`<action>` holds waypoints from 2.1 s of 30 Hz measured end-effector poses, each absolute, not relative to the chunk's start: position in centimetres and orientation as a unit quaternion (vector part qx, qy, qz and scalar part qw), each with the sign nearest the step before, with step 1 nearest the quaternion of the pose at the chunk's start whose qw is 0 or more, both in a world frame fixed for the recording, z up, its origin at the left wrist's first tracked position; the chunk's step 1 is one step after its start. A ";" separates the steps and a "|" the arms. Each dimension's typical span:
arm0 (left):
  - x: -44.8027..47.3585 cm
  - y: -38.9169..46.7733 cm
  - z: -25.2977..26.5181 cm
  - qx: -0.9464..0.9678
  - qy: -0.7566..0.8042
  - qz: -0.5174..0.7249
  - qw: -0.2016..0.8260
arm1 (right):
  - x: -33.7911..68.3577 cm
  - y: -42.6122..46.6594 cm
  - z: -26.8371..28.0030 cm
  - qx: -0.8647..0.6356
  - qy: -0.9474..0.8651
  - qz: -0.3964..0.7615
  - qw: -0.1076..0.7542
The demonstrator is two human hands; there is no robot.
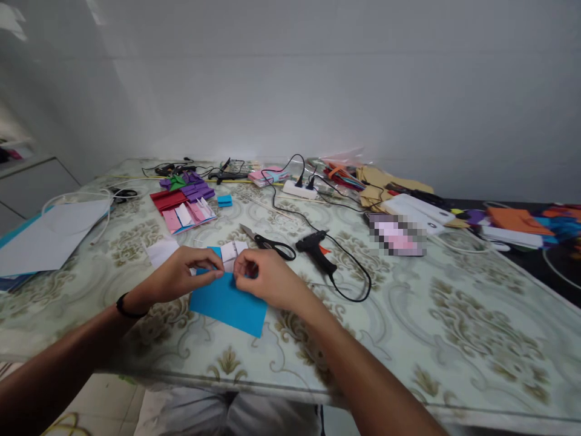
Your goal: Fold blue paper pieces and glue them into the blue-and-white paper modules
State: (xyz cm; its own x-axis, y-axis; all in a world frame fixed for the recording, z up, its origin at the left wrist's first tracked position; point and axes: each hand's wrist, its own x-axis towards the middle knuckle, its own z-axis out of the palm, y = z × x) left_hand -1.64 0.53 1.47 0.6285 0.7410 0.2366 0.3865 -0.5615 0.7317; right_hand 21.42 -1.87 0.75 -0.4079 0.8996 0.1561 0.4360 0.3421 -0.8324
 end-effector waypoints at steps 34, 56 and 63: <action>-2.9 2.1 1.3 0.801 0.341 0.195 0.451 | 21.2 -1.9 0.7 -0.427 -0.765 0.375 0.304; -1.7 1.1 0.2 0.862 0.314 0.224 0.329 | 21.6 -1.7 0.7 -0.428 -0.774 0.362 0.293; -1.9 1.0 0.8 0.861 0.310 0.242 0.321 | 21.3 -1.7 0.8 -0.421 -0.771 0.354 0.320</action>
